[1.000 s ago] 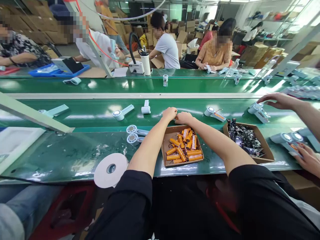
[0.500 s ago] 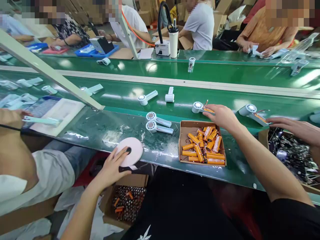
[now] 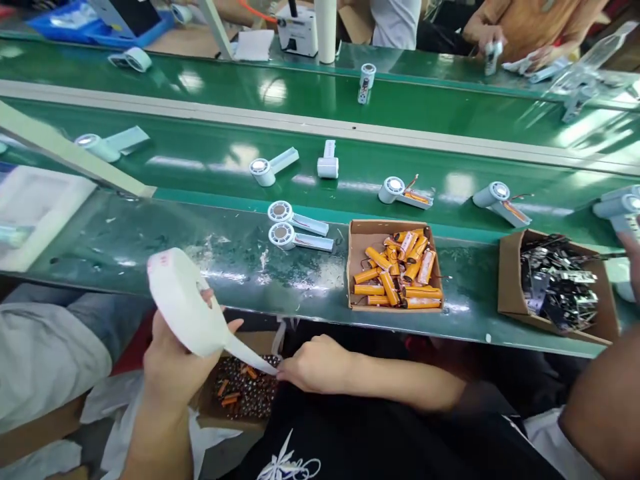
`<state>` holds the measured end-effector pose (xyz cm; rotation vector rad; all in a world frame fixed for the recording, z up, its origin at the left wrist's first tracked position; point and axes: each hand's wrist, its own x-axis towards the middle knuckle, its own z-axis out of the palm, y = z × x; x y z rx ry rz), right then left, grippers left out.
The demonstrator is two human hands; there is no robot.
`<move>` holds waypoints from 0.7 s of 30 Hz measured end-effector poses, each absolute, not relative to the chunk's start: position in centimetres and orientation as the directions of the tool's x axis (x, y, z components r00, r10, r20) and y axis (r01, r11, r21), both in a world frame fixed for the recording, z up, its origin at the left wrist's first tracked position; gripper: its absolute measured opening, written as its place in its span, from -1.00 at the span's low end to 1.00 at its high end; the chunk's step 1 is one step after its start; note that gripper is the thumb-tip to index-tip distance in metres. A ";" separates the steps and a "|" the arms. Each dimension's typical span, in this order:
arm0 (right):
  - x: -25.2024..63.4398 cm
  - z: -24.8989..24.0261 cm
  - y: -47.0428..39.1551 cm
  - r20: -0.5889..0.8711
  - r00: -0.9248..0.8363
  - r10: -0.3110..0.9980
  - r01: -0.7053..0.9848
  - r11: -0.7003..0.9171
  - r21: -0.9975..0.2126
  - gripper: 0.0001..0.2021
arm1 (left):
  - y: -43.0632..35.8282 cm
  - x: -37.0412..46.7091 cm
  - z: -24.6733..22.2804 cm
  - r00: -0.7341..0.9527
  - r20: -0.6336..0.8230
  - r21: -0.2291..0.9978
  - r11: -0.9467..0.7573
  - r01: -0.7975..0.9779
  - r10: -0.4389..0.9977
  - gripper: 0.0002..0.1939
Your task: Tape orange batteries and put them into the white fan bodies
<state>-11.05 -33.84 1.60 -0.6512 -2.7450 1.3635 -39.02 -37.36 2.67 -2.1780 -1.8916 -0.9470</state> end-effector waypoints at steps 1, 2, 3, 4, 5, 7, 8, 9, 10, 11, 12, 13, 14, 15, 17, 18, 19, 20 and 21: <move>-9.9 2.3 -33.0 -0.153 -0.908 0.391 0.380 0.609 -0.697 -0.65 | -36.9 -39.1 2.9 0.022 0.534 0.274 -0.198 0.941 0.845 -0.28; -8.3 3.3 -31.9 -0.103 -0.894 0.435 0.392 0.652 -0.649 -0.61 | -36.4 -38.9 3.2 0.032 0.565 0.230 -0.195 0.953 0.824 -0.27; -6.5 4.5 -30.4 -0.038 -0.861 0.507 0.421 0.668 -0.614 -0.60 | -36.0 -38.4 3.5 0.048 0.587 0.204 -0.205 0.957 0.808 -0.27; -4.7 5.5 -28.6 0.024 -0.789 0.614 0.494 0.658 -0.568 -0.63 | -35.5 -37.8 3.7 0.081 0.593 0.197 -0.242 0.950 0.801 -0.29; -3.0 6.4 -26.6 0.061 -0.695 0.717 0.611 0.633 -0.476 -0.66 | -35.0 -37.0 3.8 0.125 0.594 0.195 -0.292 0.936 0.795 -0.30; -0.4 7.4 -22.7 0.035 -0.543 0.839 0.814 0.536 -0.223 -0.72 | -33.8 -35.2 3.6 0.243 0.566 0.190 -0.412 0.891 0.787 -0.32; 0.5 7.5 -21.0 -0.012 -0.510 0.860 0.855 0.505 -0.116 -0.74 | -33.2 -34.3 3.5 0.307 0.547 0.184 -0.470 0.864 0.779 -0.33; 1.1 7.3 -19.7 -0.073 -0.503 0.861 0.864 0.500 -0.054 -0.75 | -32.6 -33.3 3.3 0.359 0.534 0.178 -0.517 0.837 0.765 -0.33; 1.5 7.1 -18.7 -0.128 -0.511 0.850 0.859 0.509 -0.051 -0.76 | -32.1 -32.4 3.1 0.397 0.520 0.178 -0.551 0.815 0.756 -0.34; 1.8 6.8 -18.2 -0.152 -0.515 0.844 0.857 0.503 -0.110 -0.77 | -31.8 -31.6 3.0 0.421 0.513 0.181 -0.574 0.799 0.748 -0.34; 2.1 6.6 -18.1 -0.135 -0.507 0.851 0.852 0.471 -0.228 -0.76 | -31.5 -30.8 2.9 0.436 0.509 0.185 -0.590 0.786 0.742 -0.35; 2.3 6.4 -18.3 -0.080 -0.475 0.876 0.822 0.410 -0.395 -0.71 | -31.4 -30.1 2.9 0.449 0.507 0.188 -0.603 0.775 0.736 -0.36; 2.5 6.4 -18.8 -0.011 -0.417 0.909 0.738 0.332 -0.588 -0.62 | -31.3 -29.5 3.0 0.458 0.500 0.189 -0.609 0.771 0.735 -0.38; 2.7 6.5 -19.5 0.051 -0.339 0.940 0.592 0.255 -0.764 -0.50 | -31.4 -29.0 3.1 0.462 0.487 0.186 -0.604 0.775 0.742 -0.40; 2.9 6.8 -21.2 0.107 -0.204 0.973 0.233 0.155 -0.960 -0.28 | -31.7 -28.2 3.5 0.462 0.462 0.155 -0.582 0.798 0.757 -0.46; 2.9 6.9 -22.0 0.115 -0.171 0.978 0.100 0.134 -0.986 -0.21 | -31.8 -27.9 3.7 0.465 0.456 0.122 -0.571 0.812 0.759 -0.49; 2.9 6.9 -22.8 0.121 -0.157 0.980 0.030 0.127 -0.991 -0.18 | -31.9 -27.7 3.9 0.473 0.455 0.080 -0.564 0.822 0.754 -0.51; 2.9 7.0 -23.4 0.129 -0.150 0.980 0.020 0.134 -0.991 -0.21 | -32.0 -27.6 4.1 0.488 0.456 0.031 -0.562 0.827 0.744 -0.52; 2.8 7.0 -23.9 0.145 -0.149 0.978 0.059 0.155 -0.986 -0.26 | -32.1 -27.5 4.2 0.508 0.457 -0.016 -0.564 0.825 0.730 -0.52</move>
